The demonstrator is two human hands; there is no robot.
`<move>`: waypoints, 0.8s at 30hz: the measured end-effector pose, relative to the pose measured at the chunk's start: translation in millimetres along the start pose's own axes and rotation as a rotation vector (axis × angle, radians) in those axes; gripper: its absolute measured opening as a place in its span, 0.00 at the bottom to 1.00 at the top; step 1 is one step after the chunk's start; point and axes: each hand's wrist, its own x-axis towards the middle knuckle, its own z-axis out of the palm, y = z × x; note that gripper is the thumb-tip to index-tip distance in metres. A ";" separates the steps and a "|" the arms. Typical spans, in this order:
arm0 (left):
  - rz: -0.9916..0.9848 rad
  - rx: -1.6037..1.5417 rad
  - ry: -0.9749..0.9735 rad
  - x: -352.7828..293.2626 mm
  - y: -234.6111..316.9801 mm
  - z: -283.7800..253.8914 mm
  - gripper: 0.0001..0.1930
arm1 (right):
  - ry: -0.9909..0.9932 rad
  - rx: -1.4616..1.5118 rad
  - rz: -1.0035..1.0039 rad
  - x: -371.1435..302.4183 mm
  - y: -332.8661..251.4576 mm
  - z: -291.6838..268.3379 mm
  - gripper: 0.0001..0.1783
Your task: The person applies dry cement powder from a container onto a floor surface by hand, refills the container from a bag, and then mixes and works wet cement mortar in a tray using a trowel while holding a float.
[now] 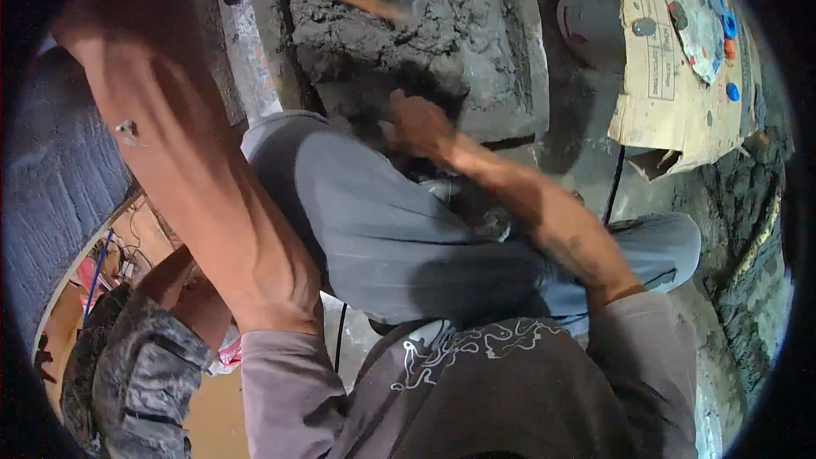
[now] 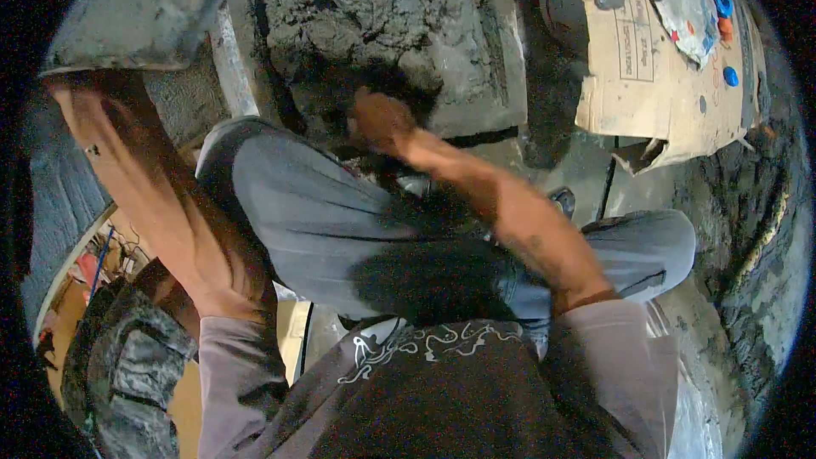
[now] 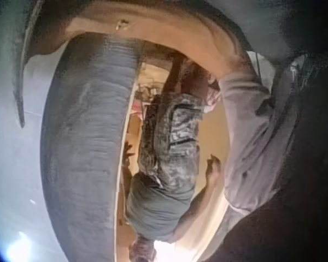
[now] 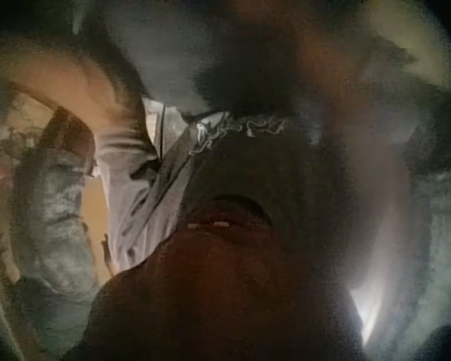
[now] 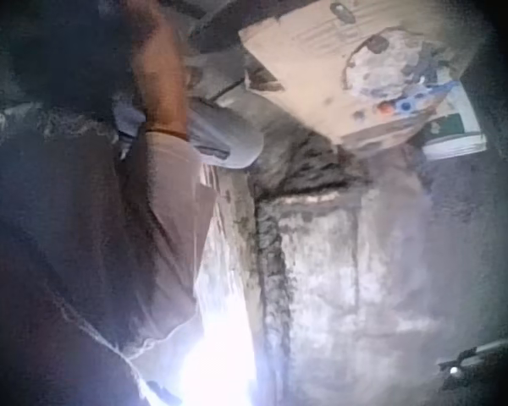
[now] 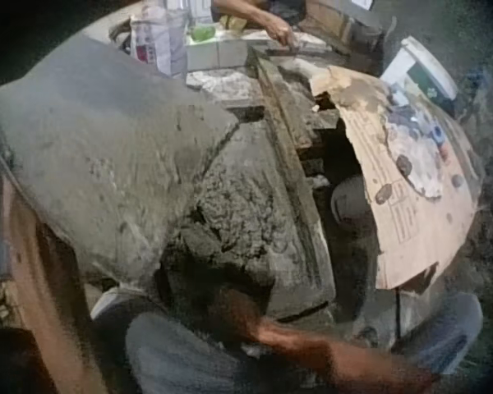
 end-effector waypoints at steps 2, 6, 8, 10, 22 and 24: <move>0.002 -0.001 -0.004 -0.9 0.0 -1.6 0.23 | -0.040 0.064 0.062 6.9 -26.4 -3.4 0.25; -0.001 -0.027 -0.007 -1.3 -4.2 9.4 0.23 | 0.137 0.202 0.161 14.4 -30.7 -9.7 0.23; -0.005 -0.014 -0.007 -2.8 -2.9 8.4 0.23 | 0.177 0.235 0.147 18.8 -35.1 -13.8 0.23; -0.006 -0.013 -0.007 -4.3 -2.6 10.0 0.23 | 0.224 0.400 0.025 22.9 -29.3 -16.0 0.22; -0.005 -0.032 -0.008 -5.1 2.8 10.0 0.23 | 0.130 1.138 0.297 31.7 -24.7 -120.4 0.19; -0.011 -0.064 -0.018 -6.3 -1.2 21.1 0.23 | 0.164 0.995 0.392 21.0 -4.3 -144.4 0.17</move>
